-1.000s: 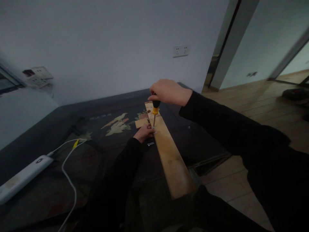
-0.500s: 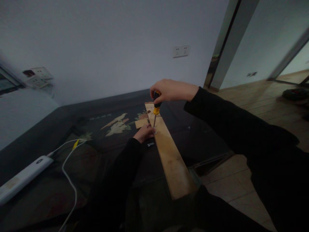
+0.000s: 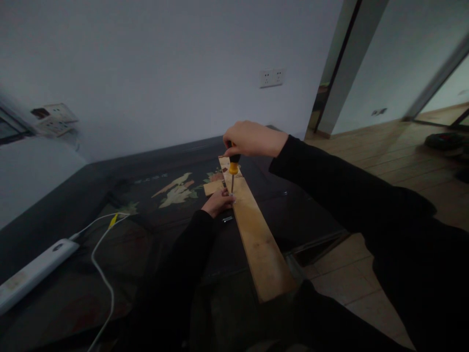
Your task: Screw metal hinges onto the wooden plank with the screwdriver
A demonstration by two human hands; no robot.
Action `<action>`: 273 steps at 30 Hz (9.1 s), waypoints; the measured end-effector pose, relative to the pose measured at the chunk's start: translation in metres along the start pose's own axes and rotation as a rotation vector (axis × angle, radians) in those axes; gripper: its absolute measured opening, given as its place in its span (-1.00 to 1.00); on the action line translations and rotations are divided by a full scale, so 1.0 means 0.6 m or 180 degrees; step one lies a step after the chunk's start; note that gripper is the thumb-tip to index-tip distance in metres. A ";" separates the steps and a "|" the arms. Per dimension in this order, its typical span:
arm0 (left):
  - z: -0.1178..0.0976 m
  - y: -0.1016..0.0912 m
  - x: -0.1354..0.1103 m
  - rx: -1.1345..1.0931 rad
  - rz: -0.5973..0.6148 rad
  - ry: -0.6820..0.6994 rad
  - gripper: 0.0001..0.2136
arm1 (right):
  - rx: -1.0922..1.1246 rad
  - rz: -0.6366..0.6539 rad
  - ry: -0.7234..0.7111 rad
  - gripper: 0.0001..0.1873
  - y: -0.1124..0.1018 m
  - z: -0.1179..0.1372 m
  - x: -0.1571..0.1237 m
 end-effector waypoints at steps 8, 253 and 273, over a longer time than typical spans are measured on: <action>0.003 -0.003 0.002 0.0044 -0.0045 0.0030 -0.57 | -0.0212 -0.0368 0.0352 -0.48 0.014 -0.002 0.008; -0.017 -0.006 -0.061 0.2147 -0.1268 0.2479 -0.89 | 0.1015 -0.0776 0.1354 -0.65 0.370 -0.150 -0.190; -0.013 -0.004 -0.057 0.2795 -0.1200 0.2673 -0.94 | 0.1870 -0.1875 0.1569 -0.75 0.291 -0.154 -0.201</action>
Point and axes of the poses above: each hand's wrist, its own x-axis towards the middle knuckle, its own y-axis out of the palm, z = x × y, the point moved 4 cm from there along x, towards the middle knuckle, and after that the axes turned 4 degrees about -z, right-handed, at the moved point
